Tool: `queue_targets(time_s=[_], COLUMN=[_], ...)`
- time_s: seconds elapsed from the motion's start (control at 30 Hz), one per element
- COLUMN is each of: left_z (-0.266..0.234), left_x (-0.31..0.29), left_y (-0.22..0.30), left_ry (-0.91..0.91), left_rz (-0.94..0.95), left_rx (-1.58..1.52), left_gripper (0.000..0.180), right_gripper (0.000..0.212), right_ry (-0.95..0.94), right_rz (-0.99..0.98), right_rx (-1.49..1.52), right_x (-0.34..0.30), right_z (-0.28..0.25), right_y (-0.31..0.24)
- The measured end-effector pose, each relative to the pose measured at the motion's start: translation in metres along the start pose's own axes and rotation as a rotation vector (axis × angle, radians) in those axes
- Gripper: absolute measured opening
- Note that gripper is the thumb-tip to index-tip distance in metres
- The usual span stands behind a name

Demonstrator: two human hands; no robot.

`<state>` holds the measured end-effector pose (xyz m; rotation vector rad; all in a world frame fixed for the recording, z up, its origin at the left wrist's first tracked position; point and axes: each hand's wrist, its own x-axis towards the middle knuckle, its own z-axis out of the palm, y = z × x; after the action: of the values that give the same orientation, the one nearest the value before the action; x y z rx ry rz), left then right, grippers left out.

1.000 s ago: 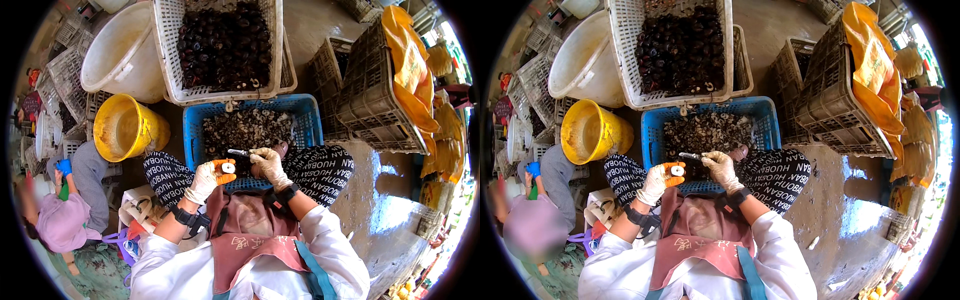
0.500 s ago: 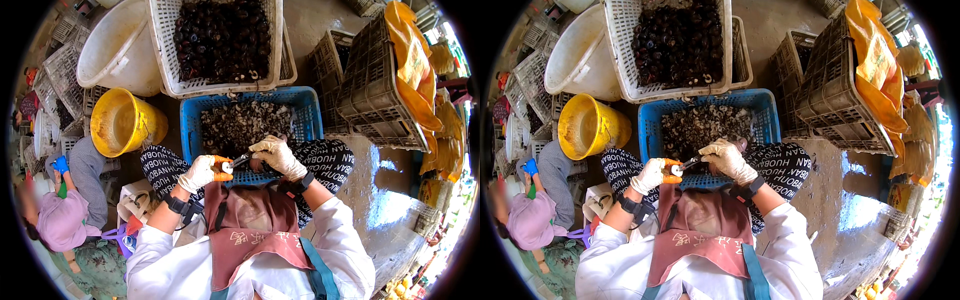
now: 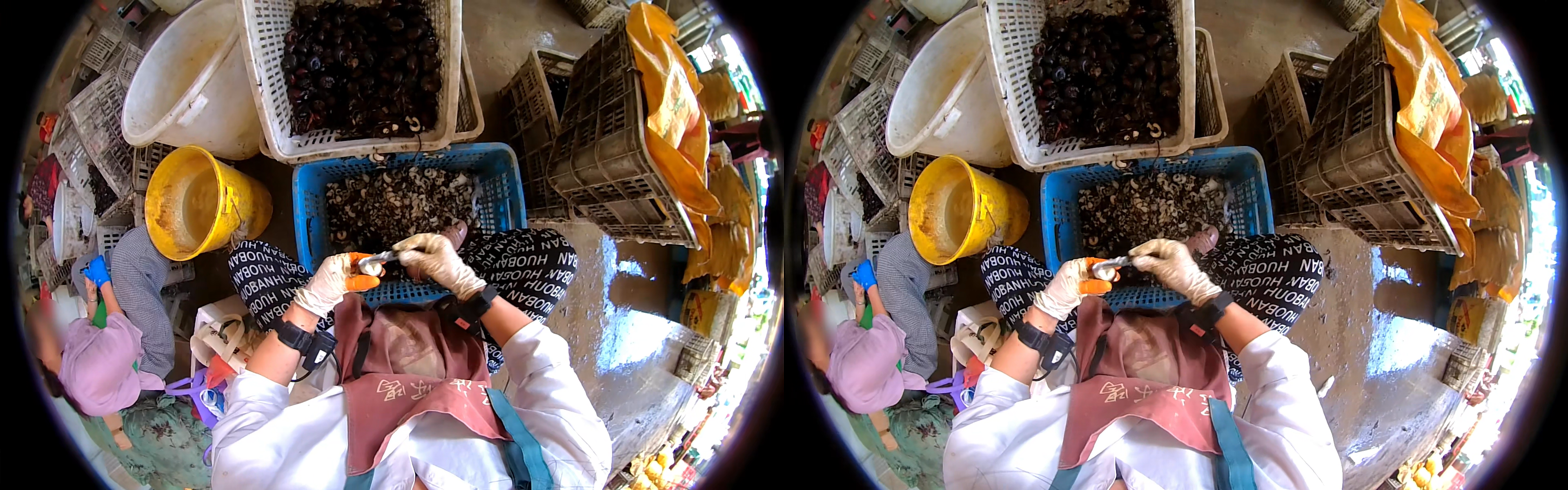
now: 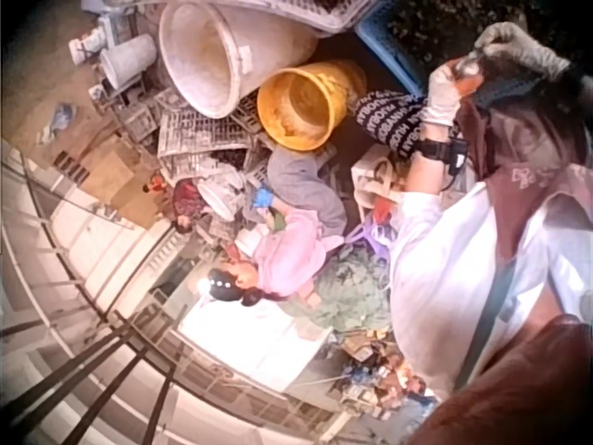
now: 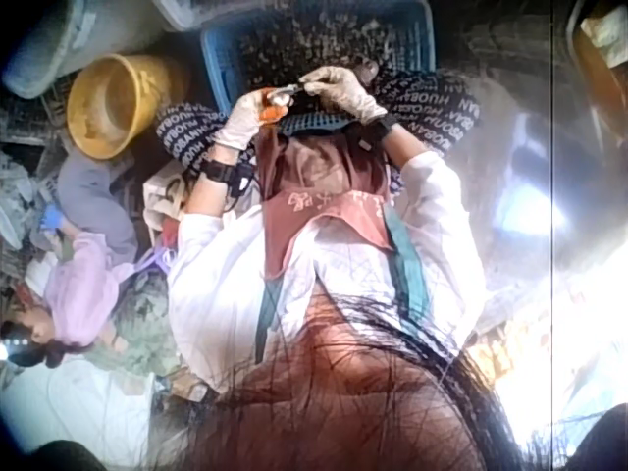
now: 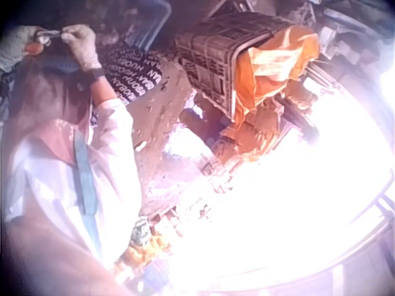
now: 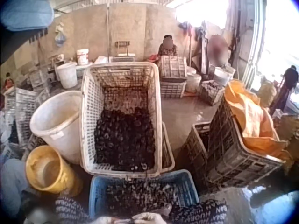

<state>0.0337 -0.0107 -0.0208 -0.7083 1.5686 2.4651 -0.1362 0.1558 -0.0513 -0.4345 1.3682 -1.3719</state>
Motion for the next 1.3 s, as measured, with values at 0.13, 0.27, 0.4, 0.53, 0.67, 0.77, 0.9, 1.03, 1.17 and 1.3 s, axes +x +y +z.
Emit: queue_targets(time_s=[0.13,0.27,0.4,0.53,0.67,0.77,0.9,1.03,1.17,1.3], left_z=[0.006,0.0,-0.01,-0.01,-0.013,-0.011,0.004,0.012,0.009,0.017], left_x=[-0.001,-0.003,-0.006,-0.01,-0.012,-0.012,-0.006,-0.002,0.008,0.011], left_y=[-0.009,0.004,0.002,0.009,0.007,0.002,-0.005,0.005,-0.011,0.004], left_ry=[0.047,0.133,0.073,0.02,-0.108,-0.018,0.052,0.184,0.274,0.295], left_rz=[0.066,0.051,0.114,0.031,-0.097,-0.091,0.015,0.166,0.249,0.318], left_rx=[0.049,0.17,-0.057,0.231,0.217,0.054,0.113,0.154,0.29,0.809], left_gripper=[0.038,0.047,0.048,0.047,0.047,0.046,0.045,0.04,0.04,0.046], right_gripper=[0.02,0.021,0.02,0.021,0.019,0.018,0.018,0.015,0.015,0.015], right_ry=[0.013,0.131,0.143,0.029,-0.076,-0.033,0.035,0.204,0.115,0.14], right_rz=[-0.039,-0.002,-0.252,-0.399,-0.133,0.016,-0.004,0.102,0.13,0.124], right_rx=[0.01,-0.092,-0.484,-0.669,-0.388,-0.174,0.004,0.175,0.26,0.387], right_x=[-0.003,-0.007,-0.008,-0.004,-0.003,-0.002,0.004,0.013,0.004,0.003], right_z=[0.027,0.009,0.001,-0.003,-0.004,0.004,0.036,0.027,0.032,0.043], right_y=[-0.001,0.001,-0.006,-0.022,-0.018,-0.007,0.003,0.007,0.008,0.016])
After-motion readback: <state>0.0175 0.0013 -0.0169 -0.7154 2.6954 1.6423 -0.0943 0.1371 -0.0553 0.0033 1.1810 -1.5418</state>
